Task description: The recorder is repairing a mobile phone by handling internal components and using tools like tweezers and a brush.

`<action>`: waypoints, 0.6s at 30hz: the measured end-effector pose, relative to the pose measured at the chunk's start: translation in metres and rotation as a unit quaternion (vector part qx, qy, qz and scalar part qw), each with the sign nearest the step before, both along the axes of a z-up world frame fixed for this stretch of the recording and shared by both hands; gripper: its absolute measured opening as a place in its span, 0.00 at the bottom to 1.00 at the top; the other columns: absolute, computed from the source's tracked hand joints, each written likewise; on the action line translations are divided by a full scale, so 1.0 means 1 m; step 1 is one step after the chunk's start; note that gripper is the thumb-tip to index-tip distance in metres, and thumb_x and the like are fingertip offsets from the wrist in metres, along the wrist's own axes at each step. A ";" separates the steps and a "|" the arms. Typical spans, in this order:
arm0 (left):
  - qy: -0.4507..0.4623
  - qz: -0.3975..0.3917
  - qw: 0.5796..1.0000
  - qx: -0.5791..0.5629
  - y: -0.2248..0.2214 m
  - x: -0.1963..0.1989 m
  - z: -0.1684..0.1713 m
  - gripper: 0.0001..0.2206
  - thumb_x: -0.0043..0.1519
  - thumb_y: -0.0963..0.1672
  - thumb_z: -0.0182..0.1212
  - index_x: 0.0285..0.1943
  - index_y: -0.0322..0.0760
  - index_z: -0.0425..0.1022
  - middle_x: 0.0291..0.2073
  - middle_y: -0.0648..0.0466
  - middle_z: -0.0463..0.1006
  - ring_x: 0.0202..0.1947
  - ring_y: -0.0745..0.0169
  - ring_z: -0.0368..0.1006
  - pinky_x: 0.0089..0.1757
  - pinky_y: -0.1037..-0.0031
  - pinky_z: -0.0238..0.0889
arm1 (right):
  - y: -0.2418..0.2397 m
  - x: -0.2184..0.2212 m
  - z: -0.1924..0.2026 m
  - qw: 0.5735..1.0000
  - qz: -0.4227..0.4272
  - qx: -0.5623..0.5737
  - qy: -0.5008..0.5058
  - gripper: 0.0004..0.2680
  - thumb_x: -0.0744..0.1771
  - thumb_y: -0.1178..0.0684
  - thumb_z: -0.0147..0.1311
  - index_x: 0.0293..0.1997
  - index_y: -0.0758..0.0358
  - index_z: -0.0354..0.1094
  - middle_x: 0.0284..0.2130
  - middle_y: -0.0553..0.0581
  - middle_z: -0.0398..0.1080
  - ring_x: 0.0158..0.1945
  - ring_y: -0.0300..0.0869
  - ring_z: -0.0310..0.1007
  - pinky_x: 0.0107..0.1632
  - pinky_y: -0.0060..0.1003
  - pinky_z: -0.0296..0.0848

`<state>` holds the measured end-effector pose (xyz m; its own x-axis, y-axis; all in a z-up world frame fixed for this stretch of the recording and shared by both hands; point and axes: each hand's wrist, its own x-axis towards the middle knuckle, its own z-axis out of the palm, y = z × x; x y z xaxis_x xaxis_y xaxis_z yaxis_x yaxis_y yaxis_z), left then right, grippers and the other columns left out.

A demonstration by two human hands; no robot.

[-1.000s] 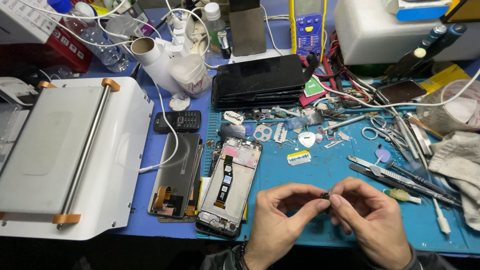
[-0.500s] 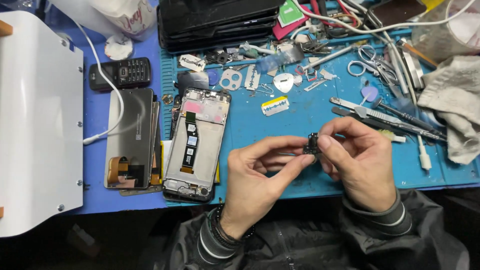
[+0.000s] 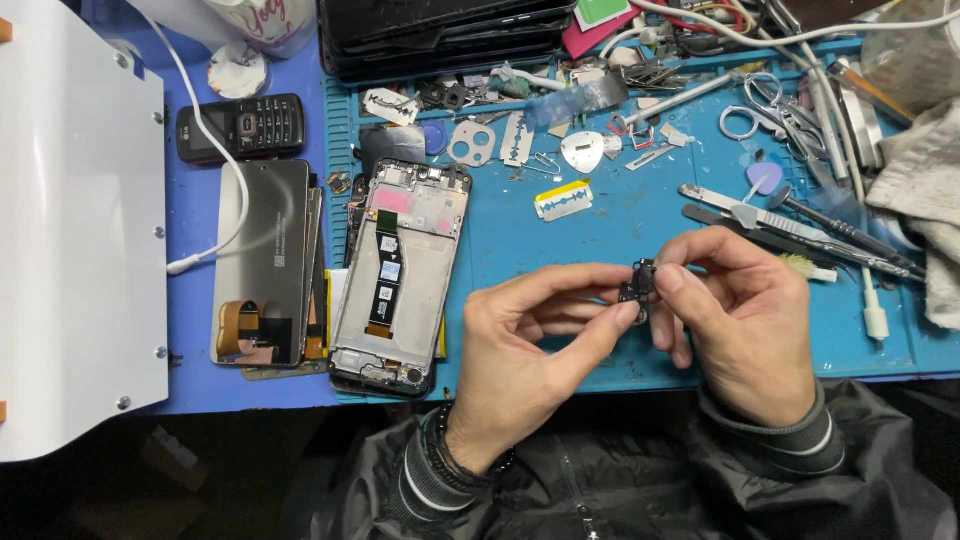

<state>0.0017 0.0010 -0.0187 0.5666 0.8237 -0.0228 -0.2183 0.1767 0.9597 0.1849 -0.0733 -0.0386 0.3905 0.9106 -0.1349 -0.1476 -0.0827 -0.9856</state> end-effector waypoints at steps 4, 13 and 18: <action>-0.013 -0.009 1.000 -0.005 0.001 -0.001 0.006 0.12 0.64 0.38 0.67 0.55 0.27 0.79 0.47 0.49 0.84 0.45 0.64 0.83 0.48 0.76 0.79 | -0.001 -0.001 0.000 1.000 -0.001 -0.001 -0.013 0.05 0.69 0.58 0.56 0.45 0.71 0.67 0.29 0.54 0.72 0.23 0.33 0.70 0.21 0.23 0.64; 0.004 0.013 1.000 -0.001 -0.001 0.002 0.001 0.11 0.62 0.39 0.69 0.52 0.26 0.80 0.41 0.48 0.85 0.42 0.63 0.84 0.45 0.76 0.80 | -0.003 -0.006 0.001 0.999 -0.003 0.011 -0.035 0.05 0.69 0.60 0.56 0.45 0.71 0.68 0.31 0.55 0.72 0.25 0.33 0.71 0.22 0.23 0.66; 0.005 0.027 1.000 -0.013 -0.002 0.003 -0.002 0.09 0.62 0.39 0.69 0.50 0.26 0.81 0.39 0.47 0.85 0.40 0.64 0.84 0.44 0.77 0.80 | -0.005 -0.009 0.000 0.999 0.010 0.035 -0.035 0.05 0.69 0.60 0.57 0.45 0.71 0.68 0.33 0.55 0.72 0.27 0.34 0.72 0.26 0.24 0.68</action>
<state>0.0050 -0.0007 -0.0204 0.5202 0.8526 -0.0493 -0.2196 0.1893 0.9571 0.1761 -0.0785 -0.0383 0.3793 0.9243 -0.0432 -0.0777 -0.0147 -0.9969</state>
